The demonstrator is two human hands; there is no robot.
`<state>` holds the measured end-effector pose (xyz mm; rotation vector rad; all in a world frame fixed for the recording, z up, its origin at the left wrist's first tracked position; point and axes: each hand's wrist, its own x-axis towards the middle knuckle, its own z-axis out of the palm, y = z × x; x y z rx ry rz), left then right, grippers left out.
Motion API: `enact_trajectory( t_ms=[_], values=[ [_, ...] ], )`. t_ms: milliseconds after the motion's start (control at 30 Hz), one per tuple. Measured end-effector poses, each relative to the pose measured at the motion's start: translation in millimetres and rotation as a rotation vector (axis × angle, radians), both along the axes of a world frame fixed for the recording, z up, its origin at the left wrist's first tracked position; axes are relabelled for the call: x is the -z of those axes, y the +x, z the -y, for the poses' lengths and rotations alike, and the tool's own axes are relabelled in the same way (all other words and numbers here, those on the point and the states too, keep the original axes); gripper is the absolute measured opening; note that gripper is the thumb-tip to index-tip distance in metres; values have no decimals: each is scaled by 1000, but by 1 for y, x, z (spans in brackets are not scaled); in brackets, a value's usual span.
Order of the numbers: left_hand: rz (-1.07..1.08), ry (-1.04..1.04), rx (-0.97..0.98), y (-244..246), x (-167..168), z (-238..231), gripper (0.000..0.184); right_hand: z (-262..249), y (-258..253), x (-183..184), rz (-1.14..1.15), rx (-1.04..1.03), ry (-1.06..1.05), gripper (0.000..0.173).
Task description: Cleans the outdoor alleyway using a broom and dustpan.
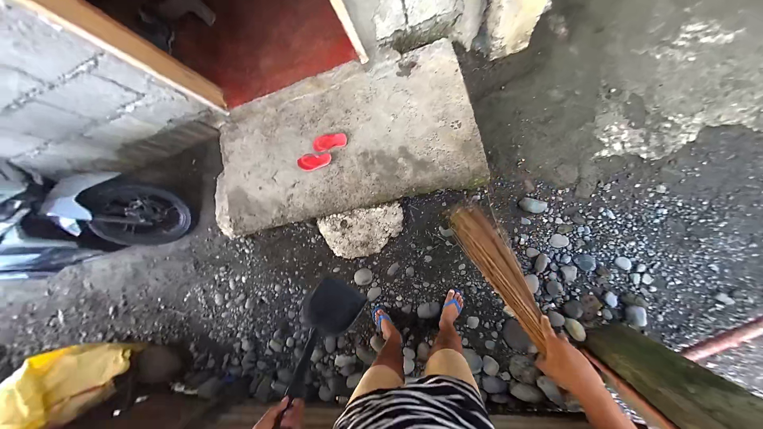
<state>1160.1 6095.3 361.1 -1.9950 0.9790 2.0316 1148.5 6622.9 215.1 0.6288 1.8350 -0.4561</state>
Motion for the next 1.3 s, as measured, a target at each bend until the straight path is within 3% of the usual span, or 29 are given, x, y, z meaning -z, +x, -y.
enact_trajectory(
  t_ms=[67, 167, 267, 367, 467, 567, 667, 767, 867, 967, 1033, 1133, 1233, 1300],
  values=[
    [5, 3, -48, 7, 8, 12, 24, 18, 10, -32, 6, 48, -46, 115],
    [-2, -4, -57, 13, 9, 25, 26, 51, 21, -65, -16, 352, -309, 108],
    [12, -7, -33, 28, 4, 39, 26, 94, 23, -72, 139, 698, -603, 75],
    [53, -56, 16, 37, -5, 49, 20, 143, 17, -33, 365, 982, -873, 23],
    [103, -93, 30, 41, -2, 58, 15, 184, -2, 38, 457, 1096, -968, 29],
    [166, -129, 32, 38, 9, 64, 13, 179, -20, 81, 378, 1205, -859, 29],
    [186, -114, 59, 29, 29, 68, 13, 135, -20, 77, 255, 1277, -726, 28],
    [188, -80, 74, 14, 60, 67, 10, 107, -10, 41, 276, 1241, -644, 31],
    [169, -30, 97, -6, 96, 60, 7, 111, 5, -8, 353, 1223, -740, 36],
    [180, 29, 170, -29, 131, 46, 8, 124, 15, -23, 330, 1234, -899, 26],
    [176, 53, 184, -45, 154, 32, 6, 134, 7, -10, 283, 1234, -948, 26],
    [170, 93, 195, -70, 186, 10, 6, 145, -12, 38, 229, 1310, -1016, 29],
    [168, 107, 197, -89, 218, -14, 7, 138, 2, 92, 142, 1549, -1132, 46],
    [173, 94, 199, -101, 239, -27, 4, 131, 18, 101, 81, 1698, -1150, 54]
  ],
)
